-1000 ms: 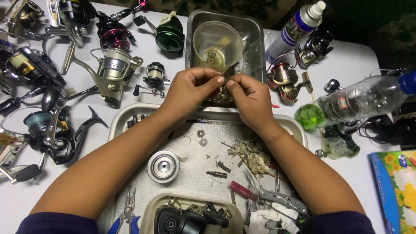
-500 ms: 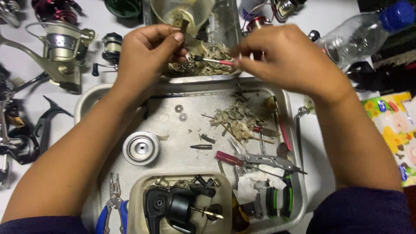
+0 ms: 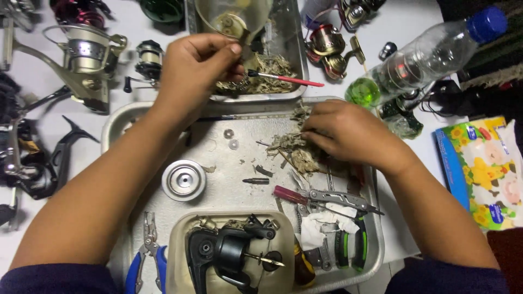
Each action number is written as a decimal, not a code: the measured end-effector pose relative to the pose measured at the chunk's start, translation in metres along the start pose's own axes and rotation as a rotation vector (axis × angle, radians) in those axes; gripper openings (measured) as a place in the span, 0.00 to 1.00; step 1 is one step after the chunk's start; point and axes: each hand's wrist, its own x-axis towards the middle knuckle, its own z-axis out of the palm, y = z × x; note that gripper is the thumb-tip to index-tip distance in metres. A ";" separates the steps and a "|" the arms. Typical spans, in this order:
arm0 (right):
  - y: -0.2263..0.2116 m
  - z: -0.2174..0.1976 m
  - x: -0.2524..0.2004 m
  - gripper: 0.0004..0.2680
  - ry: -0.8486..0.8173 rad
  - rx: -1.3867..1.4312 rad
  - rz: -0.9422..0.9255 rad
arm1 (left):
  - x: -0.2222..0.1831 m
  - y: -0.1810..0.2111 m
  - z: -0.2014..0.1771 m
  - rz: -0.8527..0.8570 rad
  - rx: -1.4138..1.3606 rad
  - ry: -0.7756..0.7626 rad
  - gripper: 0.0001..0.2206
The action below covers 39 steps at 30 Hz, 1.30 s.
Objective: Disassembling and cleaning the internal components of a fishing reel using small tools and a brush.
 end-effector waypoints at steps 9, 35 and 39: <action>-0.031 -0.039 0.031 0.03 0.309 0.135 -0.048 | -0.017 0.009 0.015 -0.018 0.133 -0.048 0.05; -0.064 0.004 0.092 0.06 0.812 0.552 0.122 | -0.015 0.002 0.014 0.350 0.169 0.081 0.03; -0.068 -0.001 0.093 0.13 0.704 0.752 0.217 | -0.012 0.001 0.012 0.366 0.137 0.100 0.02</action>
